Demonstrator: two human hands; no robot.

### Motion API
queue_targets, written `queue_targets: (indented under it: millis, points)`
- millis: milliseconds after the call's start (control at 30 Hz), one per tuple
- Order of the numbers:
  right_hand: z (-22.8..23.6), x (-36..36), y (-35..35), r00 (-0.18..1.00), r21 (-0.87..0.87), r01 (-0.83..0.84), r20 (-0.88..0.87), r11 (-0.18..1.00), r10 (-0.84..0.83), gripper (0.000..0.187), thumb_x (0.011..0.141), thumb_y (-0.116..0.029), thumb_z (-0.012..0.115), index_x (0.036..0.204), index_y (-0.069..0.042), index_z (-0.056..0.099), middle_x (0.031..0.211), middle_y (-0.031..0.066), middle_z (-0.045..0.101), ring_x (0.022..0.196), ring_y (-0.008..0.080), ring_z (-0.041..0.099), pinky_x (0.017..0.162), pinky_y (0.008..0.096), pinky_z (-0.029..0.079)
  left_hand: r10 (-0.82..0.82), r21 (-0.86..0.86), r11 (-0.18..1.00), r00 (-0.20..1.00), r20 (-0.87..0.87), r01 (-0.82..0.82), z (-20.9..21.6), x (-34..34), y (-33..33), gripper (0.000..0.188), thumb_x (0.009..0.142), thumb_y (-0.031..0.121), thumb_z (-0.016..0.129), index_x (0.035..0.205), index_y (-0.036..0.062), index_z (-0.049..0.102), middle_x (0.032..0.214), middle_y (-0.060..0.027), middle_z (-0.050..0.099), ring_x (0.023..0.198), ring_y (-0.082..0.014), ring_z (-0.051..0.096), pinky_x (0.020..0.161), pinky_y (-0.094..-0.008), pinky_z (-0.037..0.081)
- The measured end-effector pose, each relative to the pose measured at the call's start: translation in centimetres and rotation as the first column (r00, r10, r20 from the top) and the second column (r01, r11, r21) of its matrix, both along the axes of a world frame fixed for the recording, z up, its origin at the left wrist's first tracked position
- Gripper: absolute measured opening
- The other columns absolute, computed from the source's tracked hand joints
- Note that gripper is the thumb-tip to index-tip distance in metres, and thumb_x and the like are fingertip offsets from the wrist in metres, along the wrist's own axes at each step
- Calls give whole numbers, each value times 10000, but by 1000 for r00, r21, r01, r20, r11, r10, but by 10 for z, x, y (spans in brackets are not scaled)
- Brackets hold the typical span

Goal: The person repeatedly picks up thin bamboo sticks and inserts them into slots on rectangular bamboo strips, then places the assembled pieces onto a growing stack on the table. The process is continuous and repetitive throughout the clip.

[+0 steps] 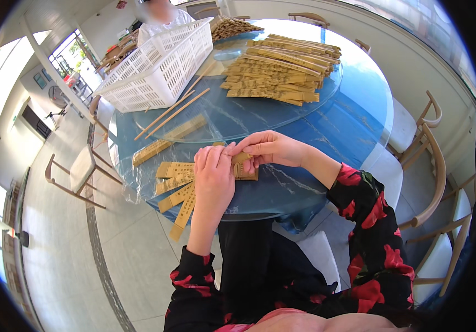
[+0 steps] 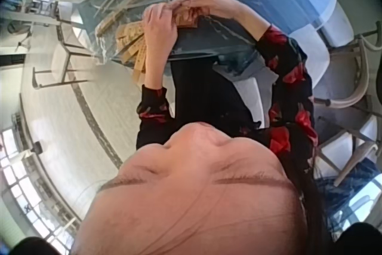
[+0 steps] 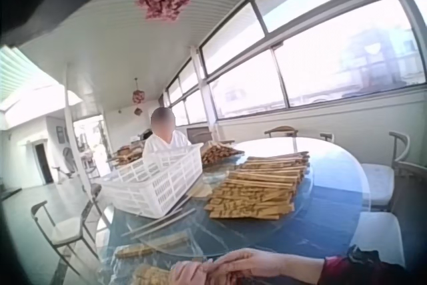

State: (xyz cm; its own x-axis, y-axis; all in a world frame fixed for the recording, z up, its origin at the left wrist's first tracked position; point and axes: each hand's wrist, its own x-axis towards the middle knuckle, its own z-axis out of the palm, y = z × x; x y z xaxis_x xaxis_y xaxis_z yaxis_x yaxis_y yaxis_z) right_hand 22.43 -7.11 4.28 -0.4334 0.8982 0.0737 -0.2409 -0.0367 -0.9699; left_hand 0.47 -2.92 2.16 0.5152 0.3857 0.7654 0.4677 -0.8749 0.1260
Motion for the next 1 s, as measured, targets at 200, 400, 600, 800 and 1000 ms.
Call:
queue_targets:
  millis: [200,400,600,800,1000]
  points:
    - [4,20,0,977,-18,-15,-215,1000,11,347,1107,-235,518,1296,17,664,974,62,680,919,145,658,869,298,545,112,-49,992,994,-2,-112,0,-7,4,262,932,152,693,1175,59,663,1059,-92,606,1063,-312,580,962,-456,461]
    - [3,14,-2,939,29,-143,-313,989,144,403,1132,-240,451,1419,14,576,1023,62,651,963,134,631,897,300,539,86,-99,992,996,19,-84,1,-9,0,221,917,115,679,1127,57,642,1038,-101,590,1026,-332,589,891,-457,478]
    - [8,13,-7,985,23,-57,-162,998,60,396,1120,-233,499,1433,2,559,992,50,636,944,127,632,883,293,536,70,-76,995,998,-3,-70,1,-8,0,224,902,100,679,1118,52,643,1023,-99,578,1005,-331,587,872,-451,478]
    - [9,18,-6,997,7,-1,-76,1000,2,297,1088,-196,557,1337,-36,585,902,20,615,822,91,602,800,262,509,77,-99,992,996,-41,-81,1,-9,0,220,901,99,684,1112,43,652,1020,-97,580,983,-325,582,859,-446,476]
    - [10,19,-6,999,19,-4,-49,1000,5,297,1067,-150,556,1348,-56,574,804,-18,529,730,64,534,727,231,451,39,-129,991,999,-30,-43,2,-8,-1,154,916,44,644,1066,12,638,991,-134,585,961,-369,570,839,-466,476]
